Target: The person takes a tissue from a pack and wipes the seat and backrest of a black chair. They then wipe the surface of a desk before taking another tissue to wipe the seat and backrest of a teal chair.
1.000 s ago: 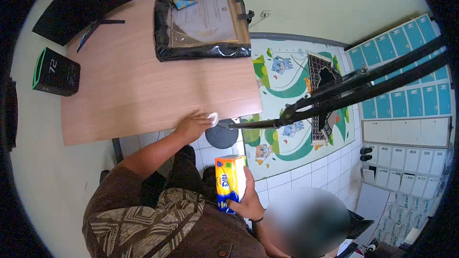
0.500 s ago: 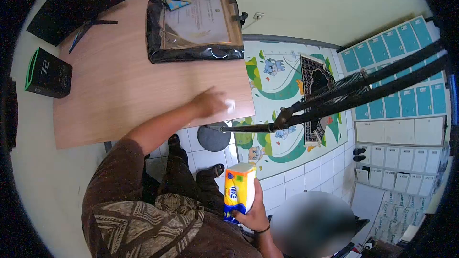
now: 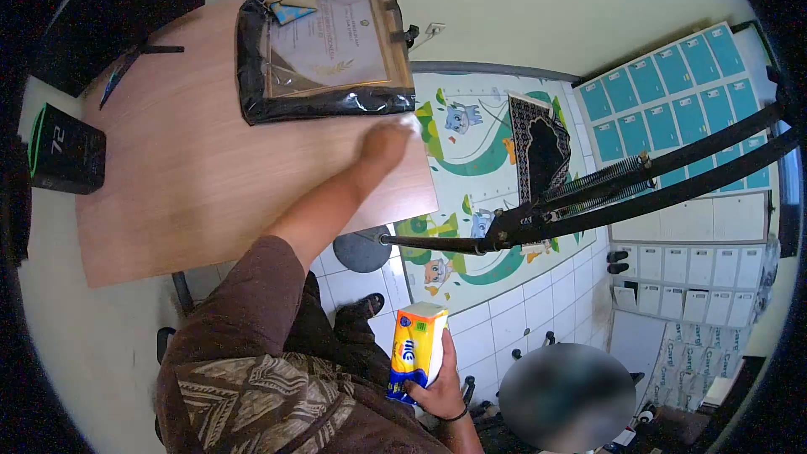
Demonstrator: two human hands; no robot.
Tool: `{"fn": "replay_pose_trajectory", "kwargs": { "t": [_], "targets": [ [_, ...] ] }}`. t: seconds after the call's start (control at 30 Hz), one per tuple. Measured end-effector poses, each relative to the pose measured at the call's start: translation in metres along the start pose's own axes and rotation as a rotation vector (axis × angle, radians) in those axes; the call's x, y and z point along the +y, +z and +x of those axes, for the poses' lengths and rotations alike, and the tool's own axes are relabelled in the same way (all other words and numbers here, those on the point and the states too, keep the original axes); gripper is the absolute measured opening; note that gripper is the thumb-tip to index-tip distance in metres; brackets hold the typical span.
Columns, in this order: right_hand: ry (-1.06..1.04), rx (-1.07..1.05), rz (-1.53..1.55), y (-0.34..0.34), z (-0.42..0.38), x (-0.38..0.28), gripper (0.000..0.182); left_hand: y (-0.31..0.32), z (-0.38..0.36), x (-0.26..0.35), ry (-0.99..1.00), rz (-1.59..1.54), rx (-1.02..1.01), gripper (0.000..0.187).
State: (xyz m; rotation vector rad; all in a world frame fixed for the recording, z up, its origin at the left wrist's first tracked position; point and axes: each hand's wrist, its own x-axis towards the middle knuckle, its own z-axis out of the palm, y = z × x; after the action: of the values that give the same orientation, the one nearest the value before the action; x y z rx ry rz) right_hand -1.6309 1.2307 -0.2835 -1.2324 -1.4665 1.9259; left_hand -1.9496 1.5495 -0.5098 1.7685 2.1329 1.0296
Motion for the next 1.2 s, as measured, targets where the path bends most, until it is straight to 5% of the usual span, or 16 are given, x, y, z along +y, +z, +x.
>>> {"fn": "replay_pose_trajectory", "kwargs": {
  "t": [0.1, 0.2, 0.27, 0.4, 0.43, 0.5, 0.53, 0.6, 0.7, 0.8, 0.83, 0.87, 0.93, 1.2],
  "targets": [
    [-0.008, 0.002, 0.057, 0.004, -0.002, -0.001, 0.109, -0.022, -0.013, -0.004, 0.071, -0.057, 0.073, 0.032],
    [-0.008, -0.001, 0.030, 0.003, -0.002, 0.002, 0.107, -0.040, -0.049, 0.030, -0.021, -0.102, -0.518, 0.035],
    [-0.031, -0.019, -0.003, -0.001, 0.001, 0.009, 0.107, -0.046, -0.079, 0.053, 0.219, -0.129, -0.737, 0.038],
    [-0.042, -0.041, -0.161, -0.016, 0.003, 0.014, 0.106, -0.032, -0.090, -0.007, 0.559, -0.358, -0.518, 0.038],
    [-0.052, -0.016, -0.065, -0.007, 0.006, 0.002, 0.105, -0.038, -0.086, -0.009, 0.219, -0.278, -0.441, 0.037],
    [-0.026, -0.001, -0.123, -0.021, -0.001, 0.020, 0.106, -0.071, -0.062, -0.015, -0.078, -0.252, -0.294, 0.039],
    [-0.015, 0.000, -0.153, -0.023, -0.002, 0.022, 0.106, -0.060, -0.057, -0.034, 0.129, -0.149, 0.005, 0.040],
    [-0.019, 0.000, -0.142, -0.023, -0.003, 0.024, 0.106, -0.095, -0.056, 0.003, -0.265, -0.301, -0.207, 0.039],
    [-0.040, -0.024, -0.109, -0.021, 0.001, 0.020, 0.106, -0.048, -0.094, -0.006, 0.240, -0.289, -0.411, 0.042],
    [-0.047, -0.041, -0.230, -0.025, -0.005, 0.027, 0.106, -0.070, -0.085, -0.017, 0.082, -0.352, -0.456, 0.051],
    [-0.044, -0.041, -0.180, -0.022, -0.004, 0.022, 0.106, -0.095, -0.070, -0.019, -0.114, -0.003, -0.504, 0.051],
    [-0.042, -0.043, -0.129, -0.020, -0.003, 0.020, 0.106, -0.098, -0.064, -0.035, -0.279, 0.010, -0.302, 0.044],
    [-0.063, -0.048, -0.169, -0.023, -0.003, 0.027, 0.106, -0.096, -0.075, -0.097, -0.022, 0.261, 0.115, 0.028],
    [-0.088, -0.102, -0.321, -0.024, 0.015, 0.026, 0.106, -0.217, -0.219, -0.139, -0.311, 0.421, 0.212, 0.021]
  ]
}}
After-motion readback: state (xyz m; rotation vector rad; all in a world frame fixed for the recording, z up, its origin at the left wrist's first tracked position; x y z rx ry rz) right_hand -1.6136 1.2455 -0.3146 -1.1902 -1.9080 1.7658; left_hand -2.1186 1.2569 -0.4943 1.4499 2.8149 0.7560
